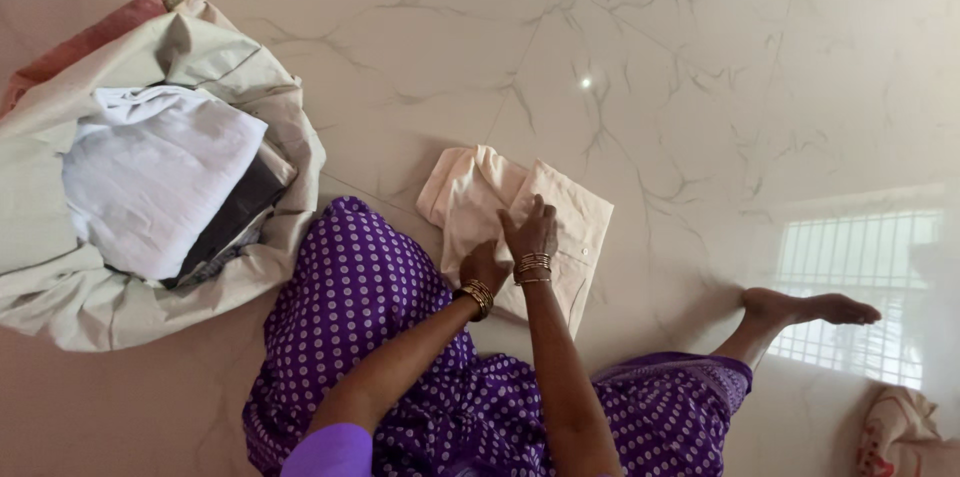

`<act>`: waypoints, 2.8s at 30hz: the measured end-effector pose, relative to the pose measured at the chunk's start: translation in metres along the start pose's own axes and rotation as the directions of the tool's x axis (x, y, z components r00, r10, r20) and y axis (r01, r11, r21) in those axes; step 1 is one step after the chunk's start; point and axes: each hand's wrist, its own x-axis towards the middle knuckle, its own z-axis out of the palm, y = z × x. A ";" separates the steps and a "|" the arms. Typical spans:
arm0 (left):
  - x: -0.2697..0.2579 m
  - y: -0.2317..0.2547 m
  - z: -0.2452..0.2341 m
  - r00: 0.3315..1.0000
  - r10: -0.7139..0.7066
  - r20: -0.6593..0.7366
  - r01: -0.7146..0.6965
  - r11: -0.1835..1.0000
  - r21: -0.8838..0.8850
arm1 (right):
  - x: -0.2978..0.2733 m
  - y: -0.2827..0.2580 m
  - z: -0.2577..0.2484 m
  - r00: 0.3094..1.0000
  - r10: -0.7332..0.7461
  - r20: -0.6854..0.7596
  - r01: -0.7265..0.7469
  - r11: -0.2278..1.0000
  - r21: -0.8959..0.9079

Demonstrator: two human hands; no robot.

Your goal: The person sits on the floor and folds a light-colored cloth by hand. They smooth the fabric, fold the sides inward, and then fold the cloth into a compact rectangular shape.

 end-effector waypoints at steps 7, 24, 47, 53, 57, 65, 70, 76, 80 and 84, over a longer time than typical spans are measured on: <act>-0.013 0.017 -0.039 0.972 0.228 -0.054 -0.225 0.972 0.066 | 0.020 0.006 0.015 0.995 0.086 0.050 -0.078 0.986 -0.145; 0.052 -0.006 -0.105 0.935 -0.314 0.161 0.351 0.777 -0.523 | 0.020 -0.112 0.003 0.996 -0.089 0.032 0.090 0.995 -0.039; 0.069 -0.001 -0.124 0.963 -0.205 -0.173 0.205 0.979 -0.017 | -0.012 0.072 0.022 0.979 0.204 0.027 -0.201 0.925 0.322; 0.092 -0.021 -0.109 0.974 -0.191 0.124 0.220 0.932 -0.289 | -0.012 0.081 0.016 0.960 0.245 0.138 -0.280 0.876 0.392; 0.089 0.044 -0.137 0.982 0.157 0.100 -0.131 0.965 -0.227 | -0.008 0.081 -0.016 0.930 0.250 0.270 -0.368 0.648 0.666; -0.026 0.210 -0.122 0.575 0.813 0.090 -0.732 0.463 0.500 | -0.001 0.081 -0.075 0.954 -0.157 0.256 -0.300 -0.495 0.816; -0.103 0.128 -0.014 0.555 0.784 0.276 -0.738 0.312 0.599 | -0.066 0.171 -0.048 0.767 0.216 0.604 -0.399 -0.576 0.713; -0.143 0.054 0.032 0.575 0.394 0.717 -0.709 0.677 0.197 | -0.175 0.215 -0.031 0.663 0.388 0.640 -0.432 -0.500 0.751; -0.060 0.064 0.002 0.606 0.774 0.183 -0.766 0.505 0.398 | -0.155 0.209 -0.029 0.670 0.448 0.593 -0.474 -0.357 0.805; 0.011 0.038 -0.031 0.847 0.479 0.232 -0.509 0.601 0.617 | -0.125 0.209 -0.026 0.766 0.497 0.406 -0.340 -0.222 0.914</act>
